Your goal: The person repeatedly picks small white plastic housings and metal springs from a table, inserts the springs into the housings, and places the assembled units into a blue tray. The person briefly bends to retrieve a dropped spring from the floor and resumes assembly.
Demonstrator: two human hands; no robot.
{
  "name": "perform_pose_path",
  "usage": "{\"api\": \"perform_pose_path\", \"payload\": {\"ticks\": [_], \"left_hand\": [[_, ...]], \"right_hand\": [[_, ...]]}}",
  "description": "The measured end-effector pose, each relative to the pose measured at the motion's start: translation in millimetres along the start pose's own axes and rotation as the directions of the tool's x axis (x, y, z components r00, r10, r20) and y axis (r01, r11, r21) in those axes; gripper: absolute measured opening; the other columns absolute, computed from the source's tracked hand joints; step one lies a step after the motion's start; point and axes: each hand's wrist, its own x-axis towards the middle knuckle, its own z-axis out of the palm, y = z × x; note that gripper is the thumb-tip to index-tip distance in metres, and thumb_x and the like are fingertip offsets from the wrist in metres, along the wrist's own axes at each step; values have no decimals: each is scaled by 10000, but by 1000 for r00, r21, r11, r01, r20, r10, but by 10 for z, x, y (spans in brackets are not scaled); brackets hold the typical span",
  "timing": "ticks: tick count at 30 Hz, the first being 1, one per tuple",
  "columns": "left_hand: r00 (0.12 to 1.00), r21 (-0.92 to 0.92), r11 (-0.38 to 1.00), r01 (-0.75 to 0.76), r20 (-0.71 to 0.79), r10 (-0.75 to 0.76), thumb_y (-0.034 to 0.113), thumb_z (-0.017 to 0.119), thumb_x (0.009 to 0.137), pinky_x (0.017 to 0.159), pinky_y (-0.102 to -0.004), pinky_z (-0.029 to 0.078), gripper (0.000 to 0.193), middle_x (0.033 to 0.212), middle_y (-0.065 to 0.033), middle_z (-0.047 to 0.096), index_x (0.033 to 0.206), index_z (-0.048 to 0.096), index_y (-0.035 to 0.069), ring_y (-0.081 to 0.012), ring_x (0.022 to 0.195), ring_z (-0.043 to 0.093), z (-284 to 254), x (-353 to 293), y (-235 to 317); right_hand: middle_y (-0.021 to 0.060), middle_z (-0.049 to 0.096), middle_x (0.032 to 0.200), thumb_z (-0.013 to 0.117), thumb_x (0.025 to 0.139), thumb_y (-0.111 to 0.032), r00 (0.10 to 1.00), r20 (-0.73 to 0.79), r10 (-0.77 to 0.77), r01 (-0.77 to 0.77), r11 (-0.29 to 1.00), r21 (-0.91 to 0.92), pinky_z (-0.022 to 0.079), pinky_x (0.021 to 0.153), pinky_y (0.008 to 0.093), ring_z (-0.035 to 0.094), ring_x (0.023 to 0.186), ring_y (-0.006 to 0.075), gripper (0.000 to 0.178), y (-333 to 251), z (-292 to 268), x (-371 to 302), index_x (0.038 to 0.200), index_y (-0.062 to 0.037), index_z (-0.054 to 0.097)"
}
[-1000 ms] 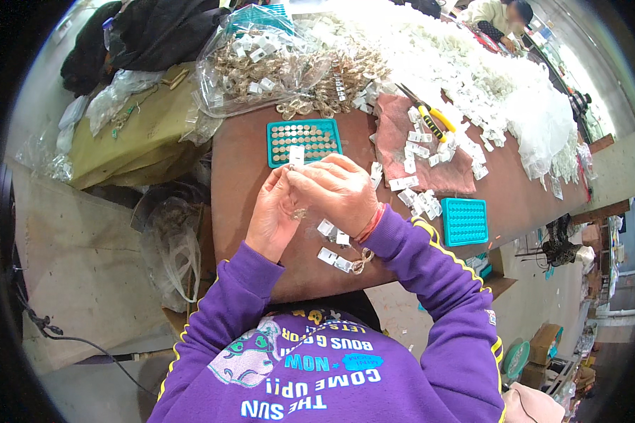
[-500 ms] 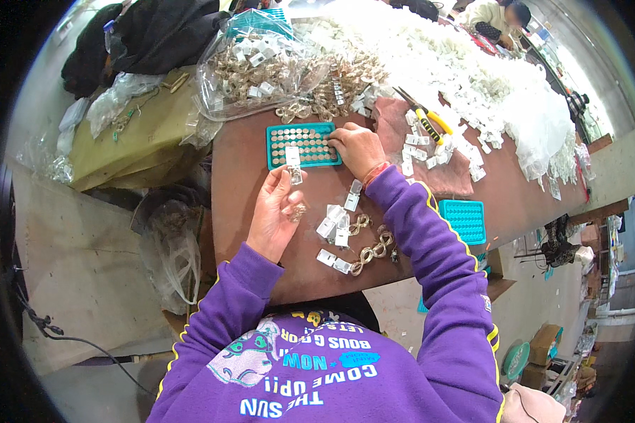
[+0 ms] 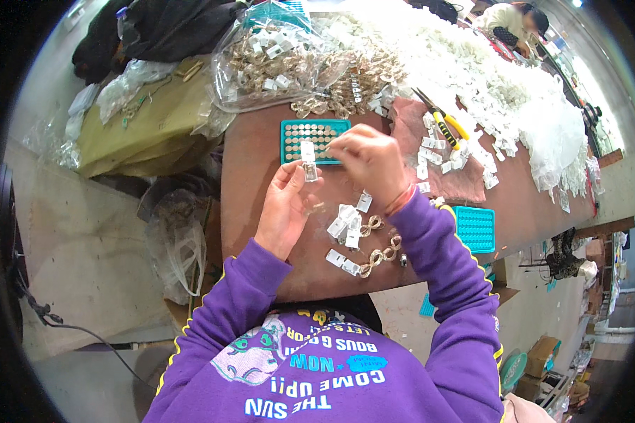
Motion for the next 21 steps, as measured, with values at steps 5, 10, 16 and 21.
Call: {"api": "perform_pose_path", "payload": {"ticks": [5,10,16,21], "left_hand": [[1000,18,999,-28,-12,28,172,623,947,659,-238,509,178,1003,-31,655,1093,581,81,-131,870,649,44,-24,-15],[999,33,999,-40,17,39,154,621,944,665,-252,533,167,994,-34,653,1077,591,57,-123,840,649,39,-24,-4],[999,28,999,-24,24,24,149,612,949,658,-255,550,161,985,-34,655,1078,594,53,-114,811,646,6,-32,-15],[999,-163,986,-36,-2,36,159,632,941,687,-229,530,175,982,-21,655,1083,597,64,-99,820,629,-46,-6,-32]], "right_hand": [[89,643,815,709,781,-64,992,2,-130,130,990,-53,535,603,315,657,692,248,114,-292,97,-89,892,-57,680],[99,637,822,702,774,-7,988,84,-127,132,990,-45,523,606,300,655,698,219,113,-279,61,-71,884,-16,677],[107,634,822,692,781,-21,970,242,9,-16,999,29,528,644,320,654,728,262,120,-271,11,0,900,-19,674],[75,651,861,695,732,-59,976,29,-215,217,962,-166,534,639,351,648,714,269,214,-316,181,-177,946,-71,684]]}}
